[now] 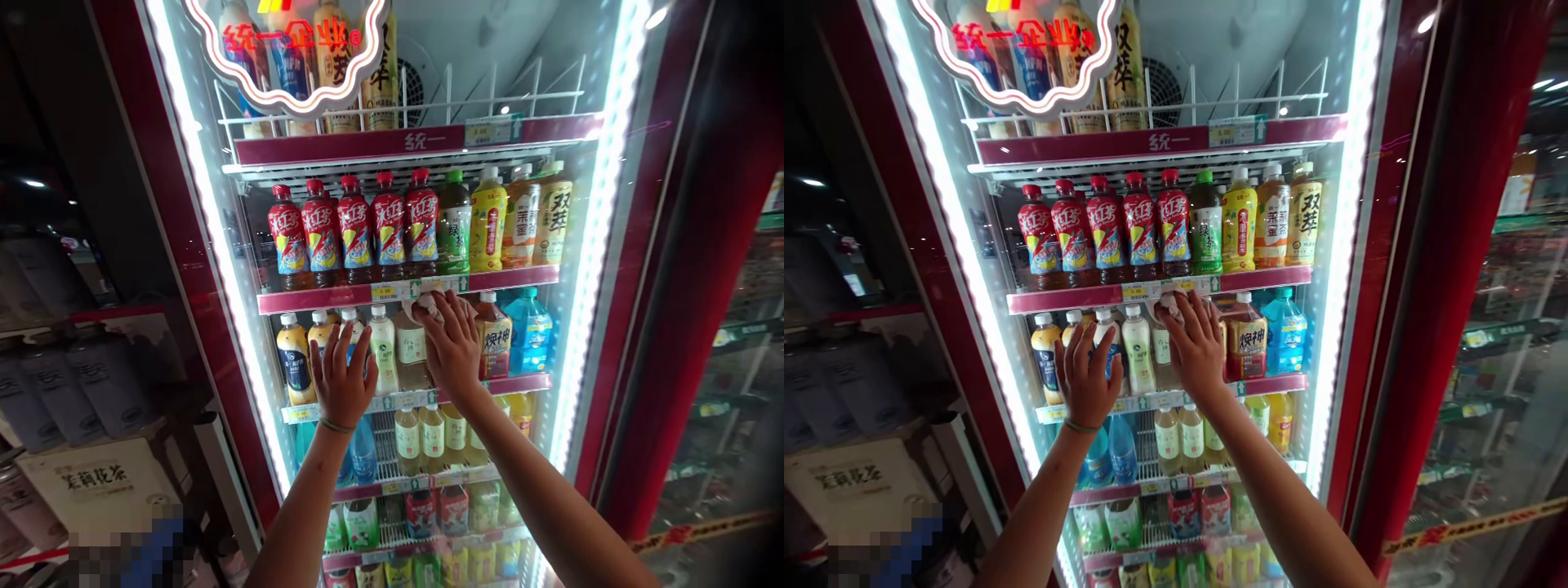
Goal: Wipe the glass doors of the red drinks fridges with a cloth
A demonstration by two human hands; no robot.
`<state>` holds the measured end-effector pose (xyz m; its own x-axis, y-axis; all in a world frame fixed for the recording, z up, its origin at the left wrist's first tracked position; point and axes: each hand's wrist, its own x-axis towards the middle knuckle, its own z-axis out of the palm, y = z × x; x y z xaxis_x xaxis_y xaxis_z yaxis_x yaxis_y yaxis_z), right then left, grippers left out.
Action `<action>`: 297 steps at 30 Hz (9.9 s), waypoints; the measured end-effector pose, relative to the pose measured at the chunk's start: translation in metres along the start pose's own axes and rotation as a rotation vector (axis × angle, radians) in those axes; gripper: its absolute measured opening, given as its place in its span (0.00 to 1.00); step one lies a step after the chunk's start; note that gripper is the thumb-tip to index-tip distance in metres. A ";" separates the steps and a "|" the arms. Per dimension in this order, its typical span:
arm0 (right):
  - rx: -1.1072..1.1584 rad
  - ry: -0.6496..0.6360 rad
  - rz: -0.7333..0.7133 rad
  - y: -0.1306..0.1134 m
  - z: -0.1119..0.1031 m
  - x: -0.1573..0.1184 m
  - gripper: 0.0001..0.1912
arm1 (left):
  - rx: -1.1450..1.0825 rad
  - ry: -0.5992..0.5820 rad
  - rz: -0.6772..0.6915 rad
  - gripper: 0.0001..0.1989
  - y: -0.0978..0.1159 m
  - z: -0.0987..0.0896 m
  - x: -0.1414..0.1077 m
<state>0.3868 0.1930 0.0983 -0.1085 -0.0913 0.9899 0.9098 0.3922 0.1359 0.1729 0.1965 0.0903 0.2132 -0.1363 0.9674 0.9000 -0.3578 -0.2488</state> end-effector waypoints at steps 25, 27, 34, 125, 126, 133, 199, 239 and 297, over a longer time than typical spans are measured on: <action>0.060 -0.077 -0.049 -0.033 0.011 0.009 0.31 | -0.081 -0.018 -0.026 0.27 -0.008 -0.007 -0.013; 0.074 -0.129 -0.105 -0.035 0.010 0.002 0.33 | -0.104 -0.024 -0.043 0.28 -0.009 -0.007 -0.014; 0.056 -0.017 0.026 -0.036 0.015 0.004 0.37 | -0.110 0.024 -0.071 0.27 -0.007 -0.006 -0.013; 0.130 -0.070 -0.132 -0.120 0.054 0.024 0.32 | 0.175 -0.171 -0.047 0.22 -0.115 -0.079 0.000; 0.117 -0.047 -0.098 -0.121 0.055 0.026 0.31 | 0.182 -0.172 -0.038 0.22 -0.117 -0.082 0.002; 0.149 -0.086 -0.155 -0.136 0.060 0.031 0.29 | 0.218 -0.293 -0.043 0.22 -0.122 -0.102 0.014; 0.139 -0.191 -0.243 -0.204 0.097 0.074 0.32 | -0.033 -0.112 -0.193 0.15 -0.163 -0.112 -0.013; 0.132 -0.192 -0.294 -0.198 0.085 0.006 0.39 | -0.096 -0.175 -0.128 0.22 -0.164 -0.114 -0.014; 0.090 -0.106 -0.049 -0.161 0.066 -0.004 0.48 | 0.073 -0.408 0.061 0.25 -0.153 -0.120 -0.011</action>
<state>0.2141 0.1908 0.0751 -0.1979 -0.0172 0.9801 0.8633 0.4706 0.1825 -0.0128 0.1418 0.1122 0.3865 0.2272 0.8939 0.9026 -0.2922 -0.3160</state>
